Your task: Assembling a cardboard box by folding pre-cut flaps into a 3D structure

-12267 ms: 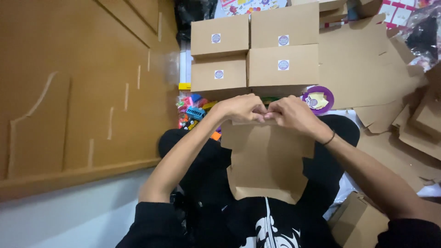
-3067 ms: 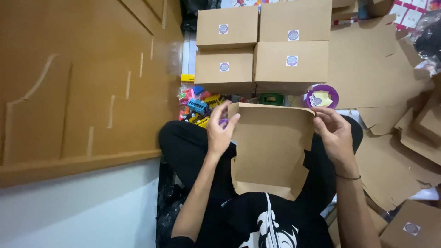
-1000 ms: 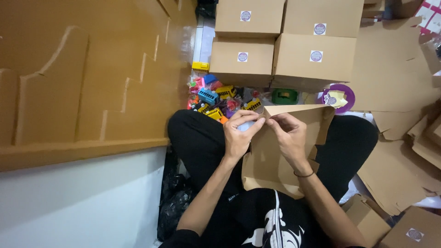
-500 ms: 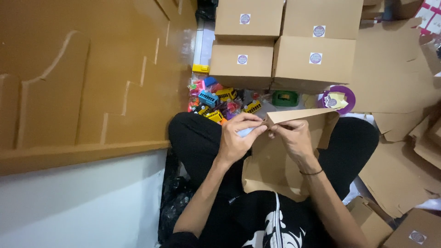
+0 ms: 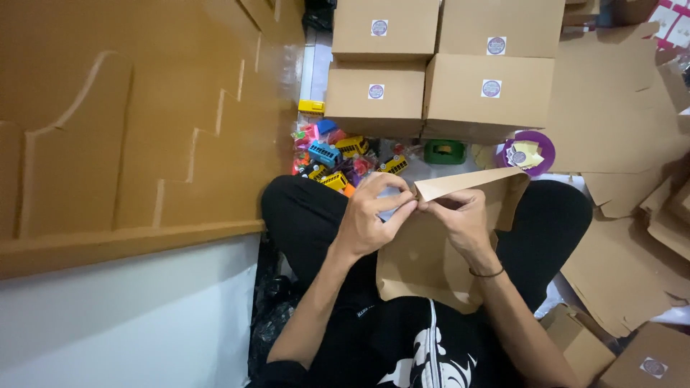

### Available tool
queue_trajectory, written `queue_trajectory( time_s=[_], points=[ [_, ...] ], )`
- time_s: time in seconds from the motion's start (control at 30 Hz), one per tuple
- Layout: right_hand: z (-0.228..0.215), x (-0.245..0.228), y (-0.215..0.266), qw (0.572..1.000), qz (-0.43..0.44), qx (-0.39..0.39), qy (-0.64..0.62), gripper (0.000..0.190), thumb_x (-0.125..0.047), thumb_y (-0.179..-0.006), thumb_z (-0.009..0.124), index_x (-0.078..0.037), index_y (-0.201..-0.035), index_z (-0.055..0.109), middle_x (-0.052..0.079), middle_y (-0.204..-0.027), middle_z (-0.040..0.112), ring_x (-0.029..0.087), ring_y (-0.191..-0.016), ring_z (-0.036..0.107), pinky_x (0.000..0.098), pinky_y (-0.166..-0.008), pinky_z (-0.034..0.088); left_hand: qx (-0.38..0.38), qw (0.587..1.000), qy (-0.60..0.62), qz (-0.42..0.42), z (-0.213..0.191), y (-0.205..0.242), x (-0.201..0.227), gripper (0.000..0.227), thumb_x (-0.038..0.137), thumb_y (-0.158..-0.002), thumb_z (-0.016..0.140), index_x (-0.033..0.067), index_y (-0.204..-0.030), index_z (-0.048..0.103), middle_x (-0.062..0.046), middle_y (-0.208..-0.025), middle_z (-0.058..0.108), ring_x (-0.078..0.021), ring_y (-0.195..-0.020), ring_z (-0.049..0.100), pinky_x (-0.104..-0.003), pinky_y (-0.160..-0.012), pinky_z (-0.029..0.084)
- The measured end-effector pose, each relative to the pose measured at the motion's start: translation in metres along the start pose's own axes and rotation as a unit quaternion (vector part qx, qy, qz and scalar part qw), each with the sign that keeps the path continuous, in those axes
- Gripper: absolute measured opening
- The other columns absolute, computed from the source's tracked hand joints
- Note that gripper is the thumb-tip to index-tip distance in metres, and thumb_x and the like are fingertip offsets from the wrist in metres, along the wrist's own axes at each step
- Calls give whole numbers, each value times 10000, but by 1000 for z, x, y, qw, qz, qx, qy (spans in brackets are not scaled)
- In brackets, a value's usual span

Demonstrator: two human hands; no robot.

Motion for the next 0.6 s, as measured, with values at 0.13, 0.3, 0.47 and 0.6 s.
queue_trajectory(
  time_s=[0.13, 0.3, 0.47, 0.6],
  points=[
    [-9, 23, -2, 1000, -13, -9, 2, 155, 23, -733, 884, -28, -863, 815, 100, -729, 757, 107, -746, 628, 301, -665, 550, -35, 998, 53, 29, 6, 2, -5, 26, 83, -889, 778, 103, -872, 774, -42, -953, 701, -289, -909, 700, -406, -897, 560],
    [-6, 21, -2, 1000, 7, 2, -11, 125, 7, -763, 867, -50, -864, 820, 49, -691, 725, 71, -742, 569, 273, -656, 525, -6, 994, 108, -11, 18, 11, -12, 41, 110, -932, 749, 81, -910, 766, -47, -997, 685, -259, -914, 714, -390, -888, 579],
    [-8, 17, -5, 999, 28, -16, 9, 129, 2, -837, 819, -73, -942, 824, 44, -720, 734, 87, -743, 534, 288, -666, 524, 95, 994, 22, -50, 20, 20, -5, 105, 159, -827, 863, 139, -902, 792, 14, -942, 746, -193, -874, 753, -300, -804, 613],
    [-2, 17, -5, 999, 35, -6, 3, 88, -37, -885, 800, -81, -960, 810, 38, -724, 717, 93, -696, 573, 279, -672, 522, 125, 991, 7, -45, 32, 29, -8, 332, 232, -774, 898, 101, -1056, 782, -57, -1017, 761, -225, -912, 755, -335, -796, 632]
  ],
)
Point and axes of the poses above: each hand's wrist, its own y-axis away from the middle knuckle, its own z-axis out of the palm, x = y × z, the point moved 5 cm from there along -y, towards the middle knuckle
